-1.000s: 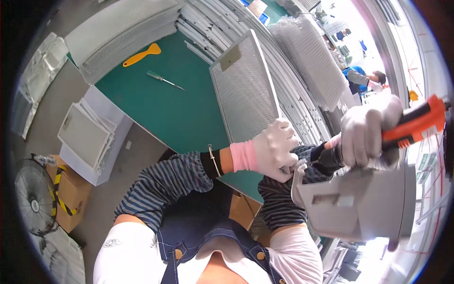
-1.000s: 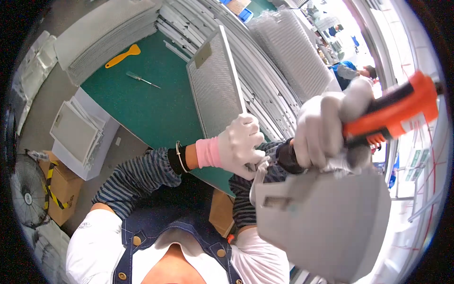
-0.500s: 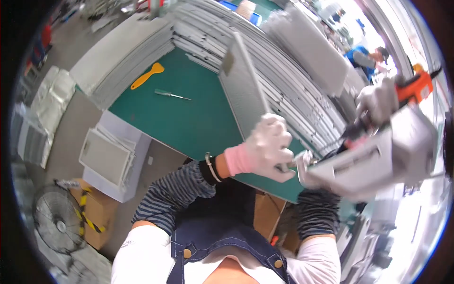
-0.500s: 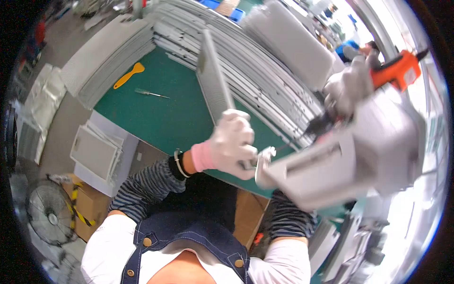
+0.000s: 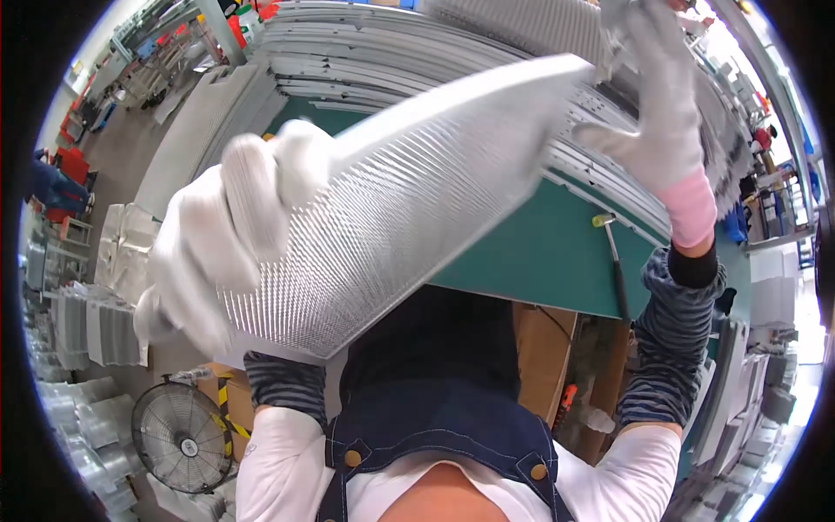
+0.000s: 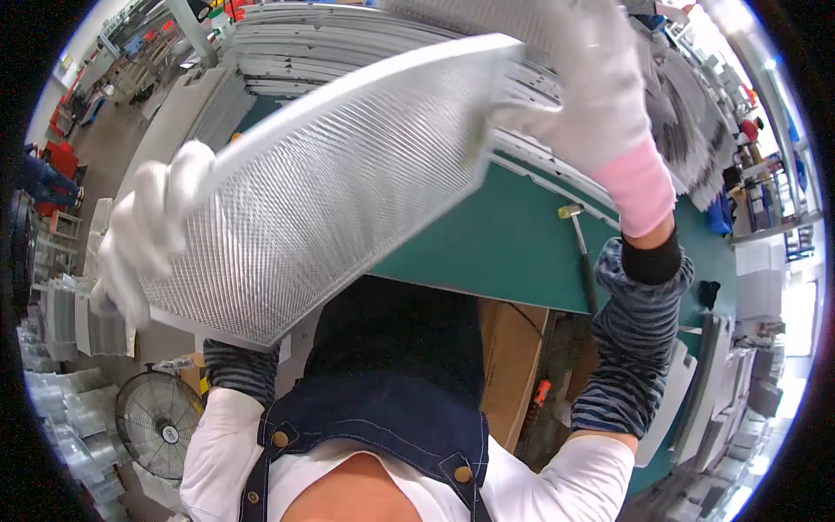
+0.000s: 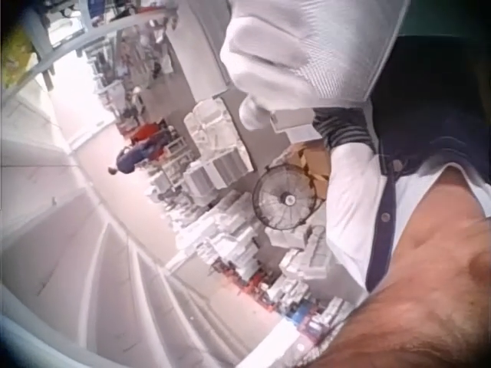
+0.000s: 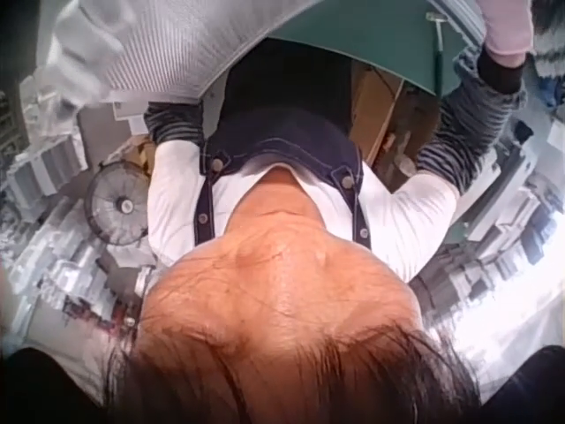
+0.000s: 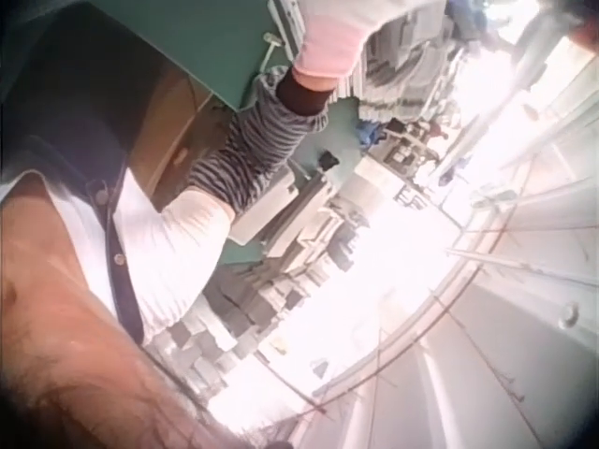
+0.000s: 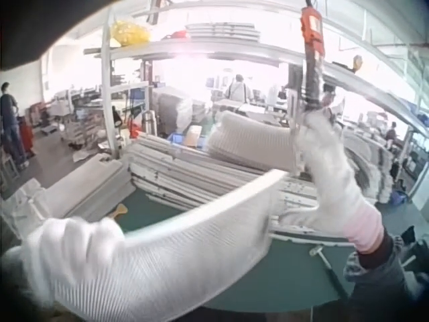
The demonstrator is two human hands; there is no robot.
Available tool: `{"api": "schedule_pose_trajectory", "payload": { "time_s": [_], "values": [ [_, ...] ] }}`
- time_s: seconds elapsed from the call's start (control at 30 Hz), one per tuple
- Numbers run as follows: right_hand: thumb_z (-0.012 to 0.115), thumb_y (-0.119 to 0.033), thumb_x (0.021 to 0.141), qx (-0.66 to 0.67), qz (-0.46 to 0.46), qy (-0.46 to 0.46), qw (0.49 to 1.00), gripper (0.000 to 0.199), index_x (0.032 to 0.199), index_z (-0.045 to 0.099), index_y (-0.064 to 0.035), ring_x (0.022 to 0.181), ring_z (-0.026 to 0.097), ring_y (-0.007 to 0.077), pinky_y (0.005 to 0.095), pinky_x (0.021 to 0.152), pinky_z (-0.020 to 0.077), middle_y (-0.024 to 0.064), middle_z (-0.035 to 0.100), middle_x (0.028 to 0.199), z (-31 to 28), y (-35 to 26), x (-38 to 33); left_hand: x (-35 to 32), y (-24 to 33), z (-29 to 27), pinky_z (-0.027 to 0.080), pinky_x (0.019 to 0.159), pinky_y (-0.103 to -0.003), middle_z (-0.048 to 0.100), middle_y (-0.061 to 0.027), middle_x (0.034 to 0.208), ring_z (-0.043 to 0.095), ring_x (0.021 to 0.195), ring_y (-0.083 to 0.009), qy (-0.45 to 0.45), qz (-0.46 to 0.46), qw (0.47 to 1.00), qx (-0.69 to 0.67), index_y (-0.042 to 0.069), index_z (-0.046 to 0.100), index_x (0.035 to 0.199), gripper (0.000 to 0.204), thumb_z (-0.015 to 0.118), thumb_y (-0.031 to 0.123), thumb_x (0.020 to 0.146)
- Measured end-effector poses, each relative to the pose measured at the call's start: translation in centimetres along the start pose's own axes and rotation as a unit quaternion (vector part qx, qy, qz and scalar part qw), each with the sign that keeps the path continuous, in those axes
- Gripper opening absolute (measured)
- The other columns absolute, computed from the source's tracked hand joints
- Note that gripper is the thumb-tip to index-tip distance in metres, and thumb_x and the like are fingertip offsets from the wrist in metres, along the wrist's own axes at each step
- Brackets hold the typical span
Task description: The person is assembling metal mesh filters by attaching frames and using a pneumatic screwdriver.
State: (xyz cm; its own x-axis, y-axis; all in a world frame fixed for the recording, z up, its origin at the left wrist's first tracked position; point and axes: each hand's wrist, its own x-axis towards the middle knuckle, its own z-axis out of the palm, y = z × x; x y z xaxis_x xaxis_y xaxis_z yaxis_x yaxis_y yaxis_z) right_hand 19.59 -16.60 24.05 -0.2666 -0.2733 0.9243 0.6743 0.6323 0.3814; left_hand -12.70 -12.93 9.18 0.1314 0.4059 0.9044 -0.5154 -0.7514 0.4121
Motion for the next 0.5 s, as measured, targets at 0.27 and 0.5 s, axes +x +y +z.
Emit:
{"api": "schedule_pose_trajectory", "payload": {
  "time_s": [0.27, 0.5],
  "values": [
    [0.075, -0.006, 0.071, -0.028, 0.391, -0.493, 0.777, 0.019, 0.089, 0.070, -0.0059, 0.061, 0.062, 0.0177, 0.0272, 0.054, 0.0485, 0.0063, 0.065, 0.074, -13.1, -7.6, -4.7, 0.3, -10.2, -10.8, 0.047, 0.093, -0.038, 0.051, -0.0137, 0.120, 0.053, 0.110, -0.0296, -0.277, -0.107, 0.845, 0.444, 0.008, 0.055, 0.124, 0.043, 0.063, 0.026, 0.085],
    [0.077, -0.028, 0.068, -0.150, 0.372, -0.649, 0.647, 0.046, 0.106, 0.061, -0.0100, 0.085, 0.061, 0.0268, 0.0403, 0.072, 0.0521, 0.0097, 0.060, 0.096, -11.9, -24.4, -12.1, -5.9, -13.9, -14.0, 0.051, 0.086, -0.041, 0.062, -0.0122, 0.110, 0.059, 0.103, -0.0328, -0.349, -0.260, 0.605, 0.667, 0.008, 0.064, 0.115, 0.031, 0.062, 0.021, 0.087]
  ]
}}
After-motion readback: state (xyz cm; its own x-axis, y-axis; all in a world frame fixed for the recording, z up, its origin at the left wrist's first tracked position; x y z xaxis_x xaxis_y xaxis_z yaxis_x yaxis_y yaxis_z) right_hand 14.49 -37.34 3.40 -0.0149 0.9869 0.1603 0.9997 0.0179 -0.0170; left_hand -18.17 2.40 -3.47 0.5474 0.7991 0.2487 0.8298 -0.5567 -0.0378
